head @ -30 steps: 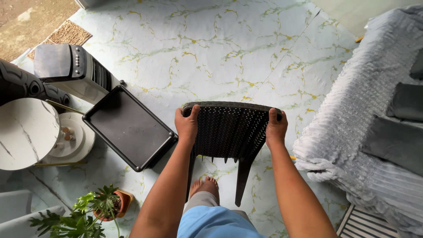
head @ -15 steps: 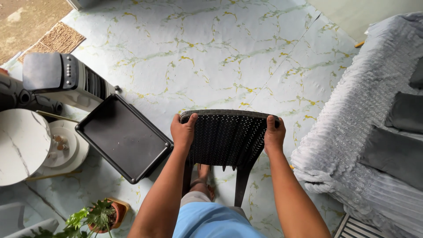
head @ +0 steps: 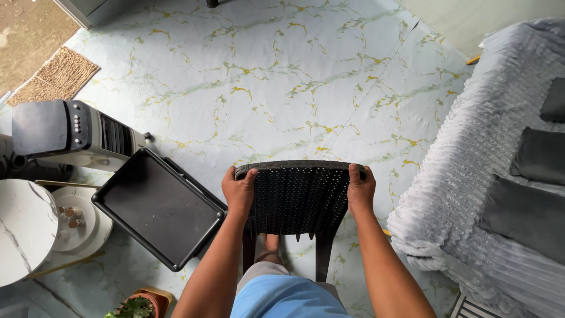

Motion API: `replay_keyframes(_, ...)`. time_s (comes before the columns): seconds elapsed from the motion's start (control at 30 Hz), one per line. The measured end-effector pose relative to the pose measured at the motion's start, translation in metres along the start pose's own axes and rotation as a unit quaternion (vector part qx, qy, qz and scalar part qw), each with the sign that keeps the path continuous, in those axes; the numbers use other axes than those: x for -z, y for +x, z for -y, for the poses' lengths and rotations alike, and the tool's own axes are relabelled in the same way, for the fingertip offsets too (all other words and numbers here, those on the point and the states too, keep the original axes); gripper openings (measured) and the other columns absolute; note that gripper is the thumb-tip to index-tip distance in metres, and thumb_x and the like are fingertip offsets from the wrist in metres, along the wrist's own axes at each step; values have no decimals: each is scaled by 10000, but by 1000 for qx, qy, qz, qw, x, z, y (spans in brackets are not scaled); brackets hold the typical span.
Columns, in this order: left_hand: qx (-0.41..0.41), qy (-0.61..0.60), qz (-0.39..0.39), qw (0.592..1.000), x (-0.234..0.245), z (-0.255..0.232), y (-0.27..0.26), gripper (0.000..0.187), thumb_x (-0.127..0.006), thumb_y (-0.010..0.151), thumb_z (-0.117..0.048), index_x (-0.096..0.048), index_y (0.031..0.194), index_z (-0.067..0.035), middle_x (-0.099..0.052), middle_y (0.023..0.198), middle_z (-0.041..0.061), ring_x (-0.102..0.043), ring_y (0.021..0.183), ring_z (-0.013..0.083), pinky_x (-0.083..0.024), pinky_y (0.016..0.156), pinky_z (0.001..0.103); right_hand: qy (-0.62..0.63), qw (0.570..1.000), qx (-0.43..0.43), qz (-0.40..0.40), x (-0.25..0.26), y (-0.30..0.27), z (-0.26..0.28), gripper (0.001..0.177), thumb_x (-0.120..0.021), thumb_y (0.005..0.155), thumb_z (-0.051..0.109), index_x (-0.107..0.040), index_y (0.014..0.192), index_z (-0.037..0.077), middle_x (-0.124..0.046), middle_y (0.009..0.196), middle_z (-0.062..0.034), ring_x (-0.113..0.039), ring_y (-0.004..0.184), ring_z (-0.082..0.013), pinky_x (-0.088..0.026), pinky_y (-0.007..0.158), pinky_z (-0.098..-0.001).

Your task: The recorder moves and arranges two woven chairs on a balcony.

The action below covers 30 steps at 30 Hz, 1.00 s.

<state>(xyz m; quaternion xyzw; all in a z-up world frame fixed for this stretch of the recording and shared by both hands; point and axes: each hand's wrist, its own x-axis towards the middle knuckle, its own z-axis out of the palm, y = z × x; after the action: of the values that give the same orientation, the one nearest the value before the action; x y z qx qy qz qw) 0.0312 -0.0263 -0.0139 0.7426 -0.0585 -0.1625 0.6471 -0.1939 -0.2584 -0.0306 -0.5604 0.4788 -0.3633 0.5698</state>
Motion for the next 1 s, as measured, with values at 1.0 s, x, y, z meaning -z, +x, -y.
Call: replay_keyframes(1.0, -63, -41, -80, 994, -41, 0, 77, 492, -873, 822, -433, -590, 864, -33, -614, 728, -20, -495, 676, 84, -452, 623, 261, -27, 989, 5, 146, -54, 122, 49, 681, -735, 794, 716, -610, 988, 75, -532, 801, 58, -444, 761, -89, -409, 724, -256)
